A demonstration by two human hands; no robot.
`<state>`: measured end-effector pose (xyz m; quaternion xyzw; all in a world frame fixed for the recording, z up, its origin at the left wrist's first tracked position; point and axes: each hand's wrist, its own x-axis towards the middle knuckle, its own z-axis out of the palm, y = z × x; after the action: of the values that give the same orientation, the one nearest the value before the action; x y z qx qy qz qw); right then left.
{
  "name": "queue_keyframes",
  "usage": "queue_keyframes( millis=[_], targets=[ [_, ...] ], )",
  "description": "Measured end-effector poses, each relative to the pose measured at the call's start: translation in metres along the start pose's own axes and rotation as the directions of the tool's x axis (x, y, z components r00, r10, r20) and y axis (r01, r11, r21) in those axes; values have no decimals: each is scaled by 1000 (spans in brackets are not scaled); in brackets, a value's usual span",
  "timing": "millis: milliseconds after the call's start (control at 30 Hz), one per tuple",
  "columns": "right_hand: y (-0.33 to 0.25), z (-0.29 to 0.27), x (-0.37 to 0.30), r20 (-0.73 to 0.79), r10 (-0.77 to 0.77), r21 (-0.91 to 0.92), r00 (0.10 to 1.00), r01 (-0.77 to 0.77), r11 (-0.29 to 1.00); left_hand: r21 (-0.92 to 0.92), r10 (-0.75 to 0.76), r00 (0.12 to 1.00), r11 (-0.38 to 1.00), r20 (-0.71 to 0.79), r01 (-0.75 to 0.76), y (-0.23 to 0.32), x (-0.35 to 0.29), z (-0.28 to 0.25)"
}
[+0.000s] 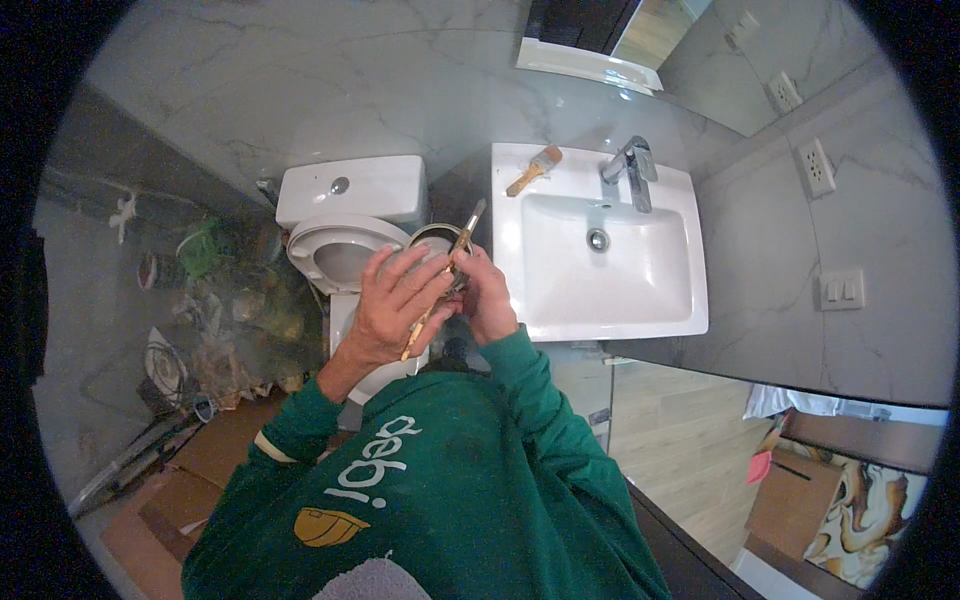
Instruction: The person retrieves a paintbrush from a cabinet, wipes it with a plastic bag, then returns to the bathroom to rinse the brush in a sink and place it in a paint can. The person moves between a bathroom and a living area during the task.
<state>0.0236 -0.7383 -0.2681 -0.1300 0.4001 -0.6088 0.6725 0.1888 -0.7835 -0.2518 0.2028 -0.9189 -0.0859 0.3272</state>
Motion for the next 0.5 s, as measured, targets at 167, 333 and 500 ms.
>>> queue_keyframes(
  millis=[167,333,500],
  targets=[
    [3,0,6,-83,5,-77,997,-12,997,45,29,999,999,-33,-28,1,3,2],
    [-26,-15,8,9,39,208,999,-40,977,-43,-4,989,999,-151,-3,14,1,-26],
    [-75,-25,-18,298,-87,401,951,-42,915,-148,-241,941,966,-235,211,7,-17,-32]
  ],
)
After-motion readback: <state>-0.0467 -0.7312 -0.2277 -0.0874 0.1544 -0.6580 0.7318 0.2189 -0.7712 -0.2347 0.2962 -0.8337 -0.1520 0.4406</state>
